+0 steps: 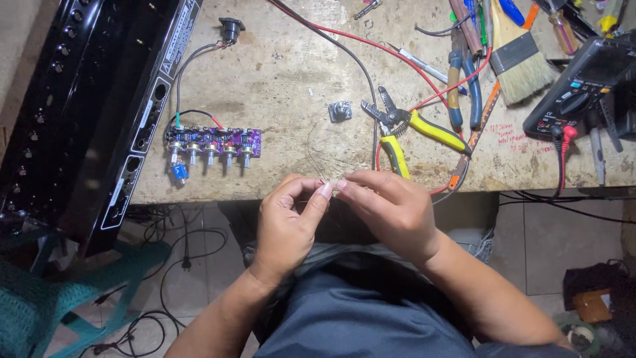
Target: Repairing an electronic device by stripping wires and soldering components on a workbench
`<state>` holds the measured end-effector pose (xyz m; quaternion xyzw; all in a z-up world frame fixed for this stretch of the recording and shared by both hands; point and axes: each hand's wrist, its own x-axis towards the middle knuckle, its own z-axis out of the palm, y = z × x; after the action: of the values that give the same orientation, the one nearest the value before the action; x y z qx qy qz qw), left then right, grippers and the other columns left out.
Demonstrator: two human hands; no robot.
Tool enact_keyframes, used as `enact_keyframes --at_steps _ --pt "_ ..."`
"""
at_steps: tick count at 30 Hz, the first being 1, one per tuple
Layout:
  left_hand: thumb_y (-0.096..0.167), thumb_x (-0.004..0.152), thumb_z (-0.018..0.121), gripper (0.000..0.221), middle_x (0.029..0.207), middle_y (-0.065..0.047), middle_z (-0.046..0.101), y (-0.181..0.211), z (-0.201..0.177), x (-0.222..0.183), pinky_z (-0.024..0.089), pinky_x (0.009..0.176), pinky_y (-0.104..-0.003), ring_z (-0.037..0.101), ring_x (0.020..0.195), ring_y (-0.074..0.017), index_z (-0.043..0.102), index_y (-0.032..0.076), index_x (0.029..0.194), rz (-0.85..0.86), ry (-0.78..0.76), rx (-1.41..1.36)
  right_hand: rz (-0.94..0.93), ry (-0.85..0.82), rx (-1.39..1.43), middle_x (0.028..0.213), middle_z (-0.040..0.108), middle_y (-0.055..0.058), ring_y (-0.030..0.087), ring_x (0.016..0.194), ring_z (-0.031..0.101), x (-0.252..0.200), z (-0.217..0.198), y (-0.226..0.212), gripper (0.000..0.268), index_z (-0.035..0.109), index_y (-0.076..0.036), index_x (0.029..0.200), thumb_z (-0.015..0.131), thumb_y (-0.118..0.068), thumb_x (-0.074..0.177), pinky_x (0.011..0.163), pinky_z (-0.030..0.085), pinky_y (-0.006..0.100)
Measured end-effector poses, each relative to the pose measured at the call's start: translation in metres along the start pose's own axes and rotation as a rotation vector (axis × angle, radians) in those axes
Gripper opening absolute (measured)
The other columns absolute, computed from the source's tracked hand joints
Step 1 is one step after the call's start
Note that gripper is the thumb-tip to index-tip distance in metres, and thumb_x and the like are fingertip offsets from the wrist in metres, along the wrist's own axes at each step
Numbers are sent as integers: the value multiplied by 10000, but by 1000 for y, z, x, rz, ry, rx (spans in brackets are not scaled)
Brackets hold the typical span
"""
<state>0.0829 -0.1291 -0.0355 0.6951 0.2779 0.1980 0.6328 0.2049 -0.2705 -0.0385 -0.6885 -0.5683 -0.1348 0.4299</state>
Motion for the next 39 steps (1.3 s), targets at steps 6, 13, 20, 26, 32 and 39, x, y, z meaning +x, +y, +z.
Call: enact_keyframes --at_steps 6,13,20,26,32,39 --pt "170 918 763 136 782 -119 711 -3 -3 -4 569 714 -342 718 773 -230 764 51 853 56 -12 78 -189 -83 -69 1044 756 174 329 802 744 6 -8 4 111 757 -21 1001 652 -52 985 681 599 388" --pt "139 936 745 81 809 -116 696 9 1 -10 573 709 -366 726 770 -297 767 62 922 235 34 154 280 -104 343 949 750 135 305 816 755 0 1 -2 105 757 -18 1008 746 -61 913 730 610 398" --pt "150 979 693 98 839 -110 665 3 5 -11 558 723 -367 689 765 -287 743 66 973 324 60 178 1213 -131 1013 784 712 112 186 720 721 -7 6 -9 159 701 39 1002 658 -113 988 656 615 310" --pt "115 999 651 171 806 -142 655 -2 3 -9 577 637 -320 685 668 -215 707 -13 900 154 43 -75 361 88 256 922 765 127 283 807 763 -16 9 -6 175 776 -21 1003 837 -9 840 731 608 360" --pt "103 999 650 186 790 -144 639 0 5 -9 584 609 -330 697 643 -219 704 -30 881 133 18 -95 122 82 53 972 783 107 263 804 771 -17 14 -5 143 798 -68 1018 789 -27 881 715 632 358" --pt "139 991 674 196 790 -154 633 1 4 -10 614 581 -312 700 653 -219 731 -30 909 97 21 -99 60 71 59 959 768 155 337 774 756 -11 11 -5 103 775 -28 1017 748 -24 918 681 608 408"
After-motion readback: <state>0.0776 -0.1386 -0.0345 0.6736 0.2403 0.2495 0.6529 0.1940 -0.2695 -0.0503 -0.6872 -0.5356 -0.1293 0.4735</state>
